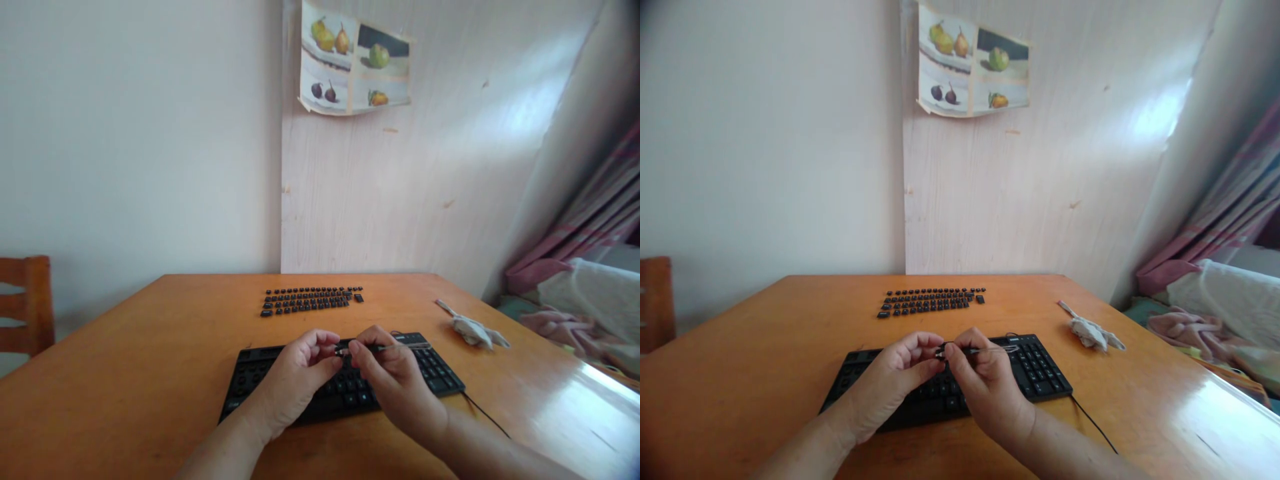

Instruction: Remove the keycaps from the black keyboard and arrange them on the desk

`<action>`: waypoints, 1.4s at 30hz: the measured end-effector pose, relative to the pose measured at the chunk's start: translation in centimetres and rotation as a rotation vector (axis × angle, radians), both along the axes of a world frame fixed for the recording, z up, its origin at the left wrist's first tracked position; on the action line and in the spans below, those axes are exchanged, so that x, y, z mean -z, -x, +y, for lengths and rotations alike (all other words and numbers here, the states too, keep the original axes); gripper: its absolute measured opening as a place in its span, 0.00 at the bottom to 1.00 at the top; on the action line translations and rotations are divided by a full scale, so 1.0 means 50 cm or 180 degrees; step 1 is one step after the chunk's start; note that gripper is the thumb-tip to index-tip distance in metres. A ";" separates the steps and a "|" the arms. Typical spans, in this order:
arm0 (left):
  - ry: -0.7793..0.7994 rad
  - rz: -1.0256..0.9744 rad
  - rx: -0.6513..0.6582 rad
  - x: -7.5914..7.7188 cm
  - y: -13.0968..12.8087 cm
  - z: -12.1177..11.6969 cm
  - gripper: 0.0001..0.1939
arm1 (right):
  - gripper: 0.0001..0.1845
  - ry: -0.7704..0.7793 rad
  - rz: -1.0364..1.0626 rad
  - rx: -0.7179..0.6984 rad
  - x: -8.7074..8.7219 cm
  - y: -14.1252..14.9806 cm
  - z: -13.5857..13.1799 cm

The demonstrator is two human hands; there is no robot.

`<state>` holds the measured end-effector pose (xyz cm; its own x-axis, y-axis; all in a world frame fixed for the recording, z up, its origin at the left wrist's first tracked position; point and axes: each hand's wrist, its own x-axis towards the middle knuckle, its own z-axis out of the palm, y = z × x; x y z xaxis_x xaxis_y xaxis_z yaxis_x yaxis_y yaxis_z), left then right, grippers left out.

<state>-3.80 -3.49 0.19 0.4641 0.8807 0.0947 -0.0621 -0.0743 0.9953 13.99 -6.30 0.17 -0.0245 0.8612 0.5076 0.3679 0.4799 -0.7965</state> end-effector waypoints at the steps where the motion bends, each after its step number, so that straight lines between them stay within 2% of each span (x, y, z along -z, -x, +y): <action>1: 0.0024 -0.0007 -0.0033 -0.003 0.001 -0.001 0.18 | 0.16 0.0000 -0.0017 -0.0021 0.001 0.005 -0.001; 6: 0.0114 -0.0146 0.0133 -0.008 0.005 -0.003 0.16 | 0.12 -0.0017 0.0143 -0.0099 0.008 0.012 0.002; 9: 0.0228 -0.0124 0.0120 -0.005 0.007 -0.002 0.19 | 0.11 -0.0326 0.0108 0.0031 0.004 0.003 0.009; 12: 0.0368 -0.0209 0.0073 -0.003 0.009 0.001 0.20 | 0.10 -0.0770 -0.0703 0.0056 -0.008 -0.011 0.015; 16: 0.0452 -0.0248 0.0116 -0.004 0.010 0.003 0.21 | 0.12 -0.0797 -0.1911 -0.0141 -0.014 -0.025 0.015; 19: 0.0442 -0.0182 0.0122 -0.005 0.010 0.002 0.23 | 0.12 -0.0754 -0.2241 -0.0105 -0.012 -0.025 0.011; 23: 0.0449 -0.0162 0.0056 -0.006 0.013 0.002 0.28 | 0.10 -0.0649 -0.2348 -0.0184 -0.017 -0.031 0.020; 26: 0.0302 -0.0090 -0.0300 -0.004 0.022 0.010 0.28 | 0.11 -0.0498 -0.2415 -0.0052 -0.023 -0.056 0.062; 31: 0.0084 0.0089 -0.1014 -0.004 0.043 0.032 0.24 | 0.14 0.0252 -0.2914 0.0753 -0.011 -0.127 0.191; 36: 0.0126 0.0107 -0.1384 -0.006 0.056 0.046 0.22 | 0.14 0.0615 -0.3170 0.0932 0.013 -0.177 0.299; 42: 0.0134 0.0154 -0.1528 -0.002 0.063 0.053 0.20 | 0.15 0.0827 -0.3387 0.0938 0.032 -0.180 0.360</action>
<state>-6.96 -0.83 0.29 0.0073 0.9991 0.0427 0.0157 -0.0428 0.9990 23.00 11.70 -1.43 -0.1155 0.9811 0.1553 0.9889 0.1283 -0.0745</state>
